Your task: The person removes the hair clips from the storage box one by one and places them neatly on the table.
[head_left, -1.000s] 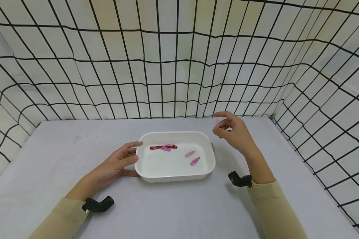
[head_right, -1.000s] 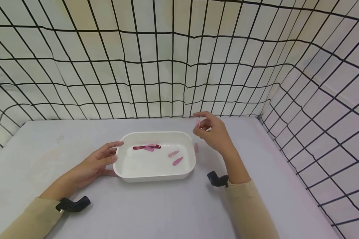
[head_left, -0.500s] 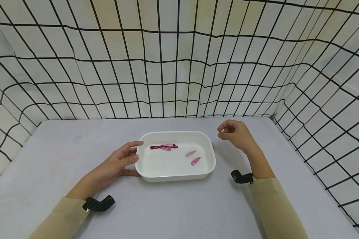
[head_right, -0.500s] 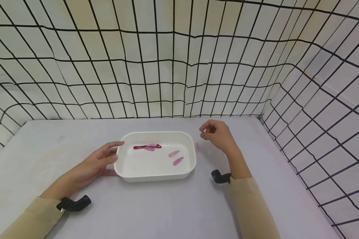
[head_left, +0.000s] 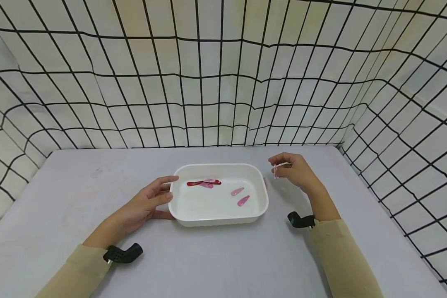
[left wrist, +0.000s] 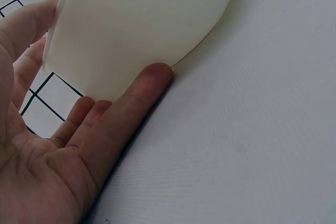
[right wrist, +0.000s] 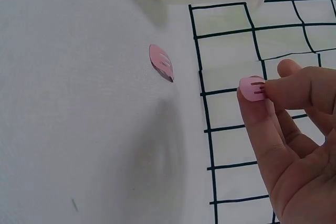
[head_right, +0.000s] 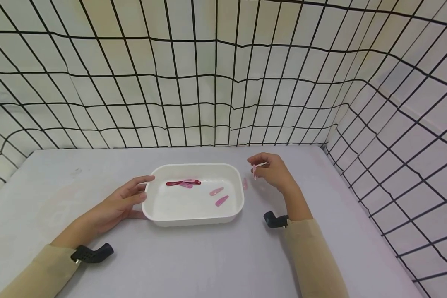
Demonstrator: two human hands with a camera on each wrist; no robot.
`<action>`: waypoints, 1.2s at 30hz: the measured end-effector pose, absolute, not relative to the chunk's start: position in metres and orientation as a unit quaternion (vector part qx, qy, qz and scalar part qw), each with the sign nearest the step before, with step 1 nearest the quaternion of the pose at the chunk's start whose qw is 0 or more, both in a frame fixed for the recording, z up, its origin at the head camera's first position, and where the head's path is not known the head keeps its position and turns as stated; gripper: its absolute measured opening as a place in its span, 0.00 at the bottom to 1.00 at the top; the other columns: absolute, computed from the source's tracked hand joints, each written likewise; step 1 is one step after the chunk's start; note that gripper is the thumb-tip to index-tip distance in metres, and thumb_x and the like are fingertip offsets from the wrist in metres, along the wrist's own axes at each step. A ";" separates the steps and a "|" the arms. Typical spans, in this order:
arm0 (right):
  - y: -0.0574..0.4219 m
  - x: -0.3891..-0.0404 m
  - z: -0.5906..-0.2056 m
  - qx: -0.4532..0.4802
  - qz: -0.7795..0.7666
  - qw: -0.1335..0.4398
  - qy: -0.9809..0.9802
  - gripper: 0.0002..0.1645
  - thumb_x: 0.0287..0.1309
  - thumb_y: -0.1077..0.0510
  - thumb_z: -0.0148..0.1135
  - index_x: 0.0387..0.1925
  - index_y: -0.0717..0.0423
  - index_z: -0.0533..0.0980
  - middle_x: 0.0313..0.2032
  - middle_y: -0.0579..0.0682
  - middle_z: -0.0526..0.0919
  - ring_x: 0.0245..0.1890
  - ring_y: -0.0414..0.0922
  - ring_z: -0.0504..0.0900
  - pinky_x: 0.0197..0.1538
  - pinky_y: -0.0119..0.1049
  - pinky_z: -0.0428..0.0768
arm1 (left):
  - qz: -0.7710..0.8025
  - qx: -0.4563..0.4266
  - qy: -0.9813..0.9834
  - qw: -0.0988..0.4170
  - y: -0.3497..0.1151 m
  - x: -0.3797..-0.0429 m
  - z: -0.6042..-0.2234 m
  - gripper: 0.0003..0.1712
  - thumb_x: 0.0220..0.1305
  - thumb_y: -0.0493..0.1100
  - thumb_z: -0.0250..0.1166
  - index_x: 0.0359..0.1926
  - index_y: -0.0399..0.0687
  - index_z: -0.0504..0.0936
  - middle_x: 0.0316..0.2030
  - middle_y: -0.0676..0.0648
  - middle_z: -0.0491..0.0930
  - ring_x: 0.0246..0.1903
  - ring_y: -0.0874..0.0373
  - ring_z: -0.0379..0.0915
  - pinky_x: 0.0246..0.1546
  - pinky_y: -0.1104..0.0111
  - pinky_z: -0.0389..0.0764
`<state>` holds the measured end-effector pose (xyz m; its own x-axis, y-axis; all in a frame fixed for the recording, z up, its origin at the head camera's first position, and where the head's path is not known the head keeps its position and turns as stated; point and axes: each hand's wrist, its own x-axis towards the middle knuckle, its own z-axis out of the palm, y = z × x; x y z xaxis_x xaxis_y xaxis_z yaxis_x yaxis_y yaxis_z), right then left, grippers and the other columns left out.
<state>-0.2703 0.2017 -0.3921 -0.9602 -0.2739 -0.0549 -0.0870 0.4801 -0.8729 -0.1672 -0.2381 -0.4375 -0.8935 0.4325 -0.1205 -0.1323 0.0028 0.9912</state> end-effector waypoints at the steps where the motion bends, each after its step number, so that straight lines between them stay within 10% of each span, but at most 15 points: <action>1: 0.202 -0.271 -0.393 -0.107 -0.500 0.095 0.854 0.22 0.61 0.67 0.64 0.57 0.64 0.76 0.57 0.63 0.78 0.50 0.53 0.82 0.48 0.37 0.84 | 0.698 0.111 0.678 0.202 -0.238 -0.167 -0.438 0.34 0.75 0.39 0.55 0.76 0.48 0.53 0.71 0.35 0.55 0.58 0.50 0.72 0.47 0.44 0.84; 36: 0.199 -0.277 -0.418 -0.098 -0.462 0.141 0.870 0.22 0.61 0.67 0.63 0.57 0.59 0.77 0.43 0.58 0.79 0.39 0.49 0.80 0.43 0.35 0.86 | 0.700 0.114 0.675 0.203 -0.239 -0.167 -0.438 0.34 0.75 0.40 0.56 0.76 0.49 0.54 0.71 0.35 0.55 0.59 0.46 0.71 0.48 0.44 0.84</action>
<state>-0.2765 0.1988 -0.4179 -0.9408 -0.3010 -0.1556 -0.0397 0.5539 -0.8316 -0.1667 -0.2389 -0.4375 -0.8917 0.4379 -0.1145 -0.1304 -0.0063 0.9914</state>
